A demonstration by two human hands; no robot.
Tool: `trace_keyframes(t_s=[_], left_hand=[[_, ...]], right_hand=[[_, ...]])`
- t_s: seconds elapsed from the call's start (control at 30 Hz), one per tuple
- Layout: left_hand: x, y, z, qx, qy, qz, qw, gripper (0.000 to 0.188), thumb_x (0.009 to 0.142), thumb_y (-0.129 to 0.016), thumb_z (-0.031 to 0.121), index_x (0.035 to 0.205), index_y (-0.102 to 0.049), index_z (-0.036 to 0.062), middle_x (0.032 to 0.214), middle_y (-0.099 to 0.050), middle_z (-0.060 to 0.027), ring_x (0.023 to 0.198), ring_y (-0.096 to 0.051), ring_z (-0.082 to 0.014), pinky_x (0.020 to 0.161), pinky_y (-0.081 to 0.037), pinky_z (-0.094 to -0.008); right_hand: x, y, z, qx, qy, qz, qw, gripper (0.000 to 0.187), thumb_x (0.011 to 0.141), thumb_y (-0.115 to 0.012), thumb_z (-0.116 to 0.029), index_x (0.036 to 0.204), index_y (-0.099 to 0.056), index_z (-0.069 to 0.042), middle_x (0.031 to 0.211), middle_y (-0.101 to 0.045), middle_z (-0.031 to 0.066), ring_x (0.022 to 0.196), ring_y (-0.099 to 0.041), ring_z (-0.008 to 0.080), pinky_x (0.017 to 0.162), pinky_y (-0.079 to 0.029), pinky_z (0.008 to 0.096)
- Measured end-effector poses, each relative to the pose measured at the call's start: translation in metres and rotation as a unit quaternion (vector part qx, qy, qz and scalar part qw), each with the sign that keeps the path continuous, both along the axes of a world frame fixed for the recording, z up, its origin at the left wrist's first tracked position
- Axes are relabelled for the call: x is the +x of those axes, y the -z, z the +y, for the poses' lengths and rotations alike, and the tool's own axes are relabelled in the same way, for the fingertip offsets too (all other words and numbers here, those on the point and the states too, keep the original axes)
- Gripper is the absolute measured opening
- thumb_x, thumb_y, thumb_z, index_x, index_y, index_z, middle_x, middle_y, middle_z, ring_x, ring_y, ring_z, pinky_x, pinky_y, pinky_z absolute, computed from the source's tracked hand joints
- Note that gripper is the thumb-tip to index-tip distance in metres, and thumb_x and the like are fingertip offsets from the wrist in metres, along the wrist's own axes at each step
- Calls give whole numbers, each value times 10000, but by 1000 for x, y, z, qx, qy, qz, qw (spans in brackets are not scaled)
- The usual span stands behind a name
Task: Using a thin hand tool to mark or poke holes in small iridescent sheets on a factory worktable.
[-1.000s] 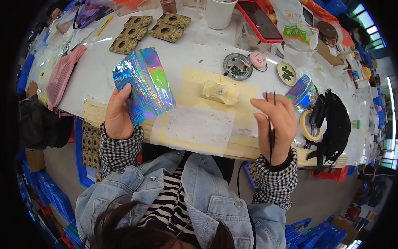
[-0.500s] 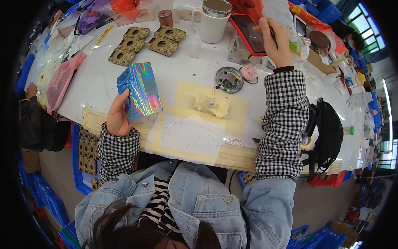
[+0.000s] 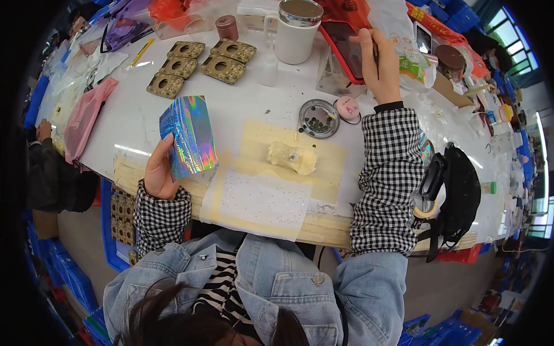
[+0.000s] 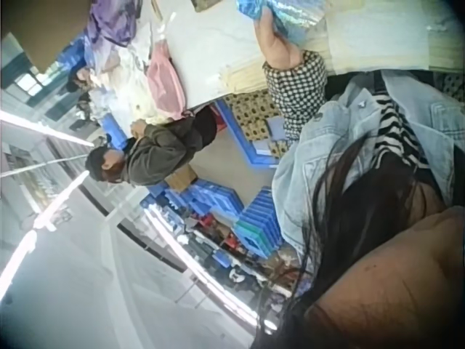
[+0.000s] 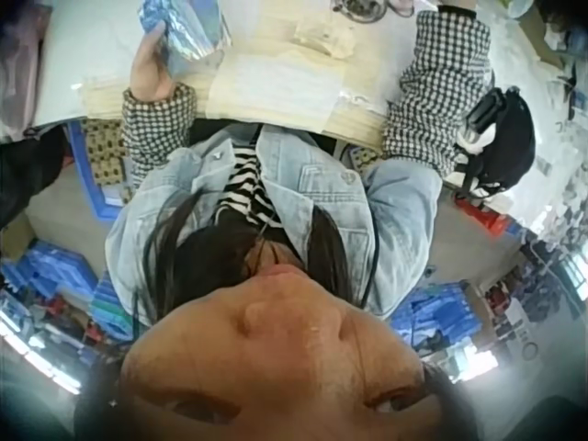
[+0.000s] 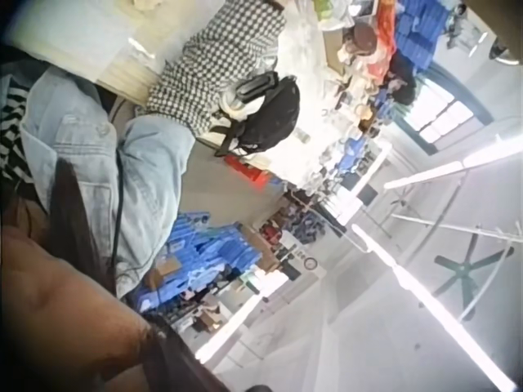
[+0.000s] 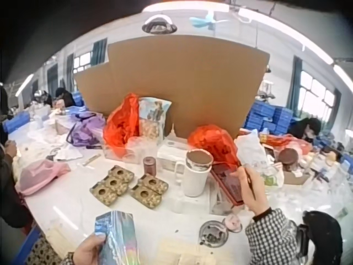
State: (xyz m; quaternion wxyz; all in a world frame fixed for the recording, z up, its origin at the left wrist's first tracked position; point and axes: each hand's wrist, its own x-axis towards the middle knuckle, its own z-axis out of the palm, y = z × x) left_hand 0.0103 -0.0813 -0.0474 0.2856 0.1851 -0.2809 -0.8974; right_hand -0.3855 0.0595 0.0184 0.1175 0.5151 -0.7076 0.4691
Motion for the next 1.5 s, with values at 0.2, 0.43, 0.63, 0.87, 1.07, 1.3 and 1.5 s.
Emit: trace_keyframes(t_s=[0.2, 0.43, 0.63, 0.87, 1.07, 1.3, 1.5], left_hand=[[-2, -4, 1, 6, 7, -11, 1000, 350, 963, -498, 140, 1273, -466, -19, 1197, -603, -130, 1086, -606, -218, 951, -500, -394], [-2, -2, 0, 5, -4, -10, 1000, 340, 961, -501, 135, 1262, -475, -20, 1189, -607, -128, 1073, -612, -213, 947, -502, -390], [1, 0, 0, 1, -15, -8, 1000, 336, 959, -505, 134, 1257, -480, -19, 1182, -612, -125, 1066, -615, -209, 942, -504, -385], [0, -2, 0, -4, -12, -15, 1000, 339, 958, -508, 138, 1256, -483, -23, 1182, -615, -124, 1064, -616, -206, 942, -504, -384], [2, 5, -3, -11, -5, -4, 1000, 391, 976, -466, 158, 1314, -424, -35, 1255, -565, -172, 1144, -573, -266, 982, -478, -449], [1, 0, 0, 2, -3, -1, 1000, 350, 955, -513, 129, 1265, -474, -29, 1194, -607, -131, 1078, -609, -213, 954, -494, -387], [4, 7, -4, -8, -7, -6, 1000, 419, 984, -443, 163, 1343, -389, -46, 1293, -535, -207, 1171, -559, -310, 989, -474, -501]], right_hand=[[0, -8, 3, -24, 6, -12, 1000, 346, 993, -476, -302, 894, -610, 1, 833, -693, 87, 800, -617, 144, 738, -451, 274], [-12, -2, 5, -10, 7, 20, 1000, 385, 990, -473, -343, 867, -614, -7, 789, -686, 72, 761, -608, 130, 711, -442, 279], [-4, -9, 10, 81, 26, -11, 996, 424, 1004, -436, -353, 916, -616, 20, 786, -685, 77, 799, -615, 123, 776, -442, 263], [-1, -11, 11, 93, 13, -12, 995, 433, 1009, -427, -348, 985, -624, 38, 815, -693, 89, 835, -630, 127, 830, -445, 260], [-3, -6, 10, 64, 8, 2, 998, 421, 978, -494, -380, 815, -607, -8, 698, -659, 54, 679, -619, 104, 606, -434, 242], [2, -13, 12, 112, 12, -27, 993, 439, 992, -464, -370, 803, -587, 6, 683, -604, 34, 709, -633, 112, 688, -445, 250], [-6, -5, 11, 71, 9, 3, 997, 451, 966, -499, -419, 821, -624, -10, 644, -629, 41, 663, -632, 108, 603, -432, 248]])
